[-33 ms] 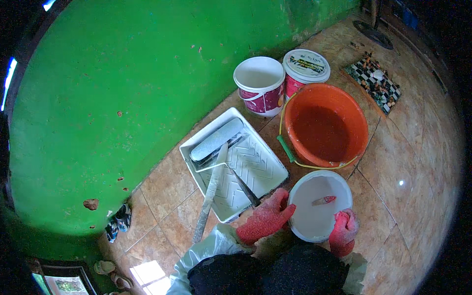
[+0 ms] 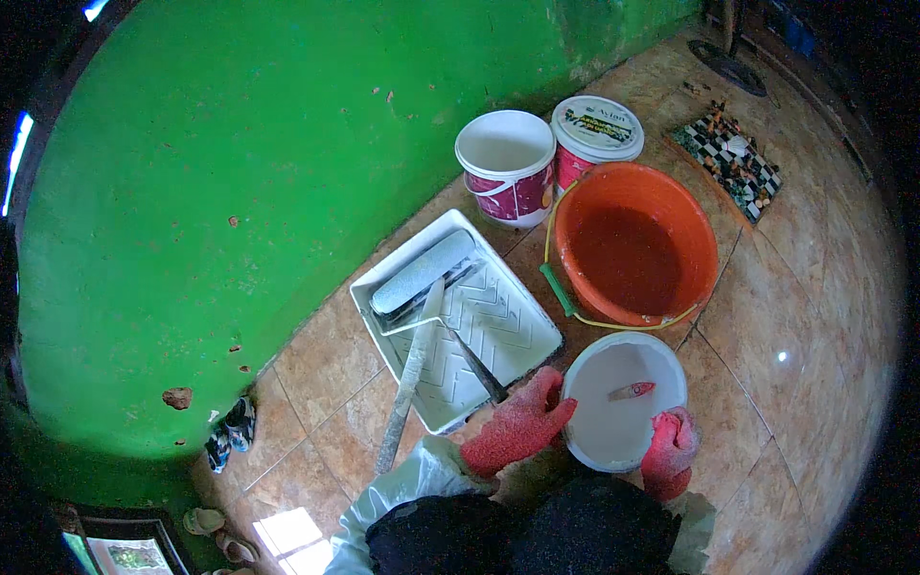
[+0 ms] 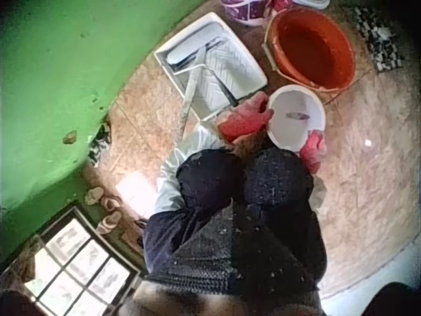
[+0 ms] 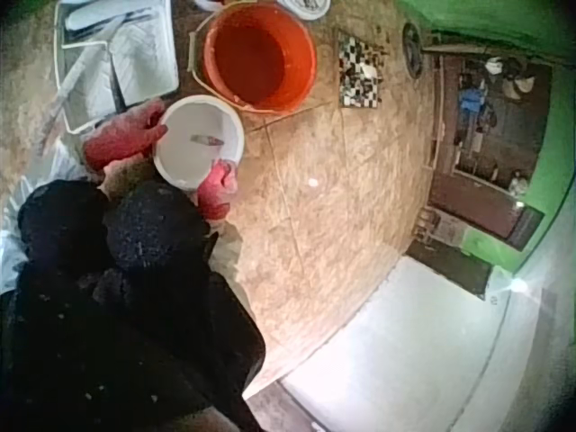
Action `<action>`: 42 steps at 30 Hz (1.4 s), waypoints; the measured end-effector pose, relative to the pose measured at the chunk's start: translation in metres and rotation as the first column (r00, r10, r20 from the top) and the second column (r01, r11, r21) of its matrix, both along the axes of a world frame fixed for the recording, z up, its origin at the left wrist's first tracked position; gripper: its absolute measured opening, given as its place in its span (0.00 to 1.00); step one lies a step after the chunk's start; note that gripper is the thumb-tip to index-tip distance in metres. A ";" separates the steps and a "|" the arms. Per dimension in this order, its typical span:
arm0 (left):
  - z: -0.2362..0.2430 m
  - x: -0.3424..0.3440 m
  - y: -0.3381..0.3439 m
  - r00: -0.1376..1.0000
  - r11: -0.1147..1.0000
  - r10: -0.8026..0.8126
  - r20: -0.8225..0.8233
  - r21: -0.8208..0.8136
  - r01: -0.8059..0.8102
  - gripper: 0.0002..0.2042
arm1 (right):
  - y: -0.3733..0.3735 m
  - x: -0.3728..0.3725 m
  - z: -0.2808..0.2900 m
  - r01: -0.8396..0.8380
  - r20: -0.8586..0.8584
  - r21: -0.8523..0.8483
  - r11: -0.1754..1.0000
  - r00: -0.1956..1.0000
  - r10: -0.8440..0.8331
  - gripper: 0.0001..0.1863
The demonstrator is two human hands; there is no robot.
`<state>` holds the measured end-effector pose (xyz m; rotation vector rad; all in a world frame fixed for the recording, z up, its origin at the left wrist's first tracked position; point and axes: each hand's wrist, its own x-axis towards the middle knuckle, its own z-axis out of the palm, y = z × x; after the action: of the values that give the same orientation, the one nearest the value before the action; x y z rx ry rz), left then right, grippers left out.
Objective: The person stirs white paint in a bucket using a scraper and then pours the paint into a roller tray, subsequently coating a paint roller in the tray.
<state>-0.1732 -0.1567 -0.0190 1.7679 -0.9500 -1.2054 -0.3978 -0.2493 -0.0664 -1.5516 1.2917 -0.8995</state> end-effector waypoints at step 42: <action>-0.019 -0.004 0.001 0.998 0.998 0.018 0.067 -0.054 -0.014 0.16 | -0.004 0.010 -0.002 -0.046 0.165 -0.147 0.988 0.984 0.071 0.10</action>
<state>-0.1768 -0.1560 -0.0377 1.7803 -0.9959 -1.1066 -0.3880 -0.2530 -0.0682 -1.5773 1.0753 -1.0814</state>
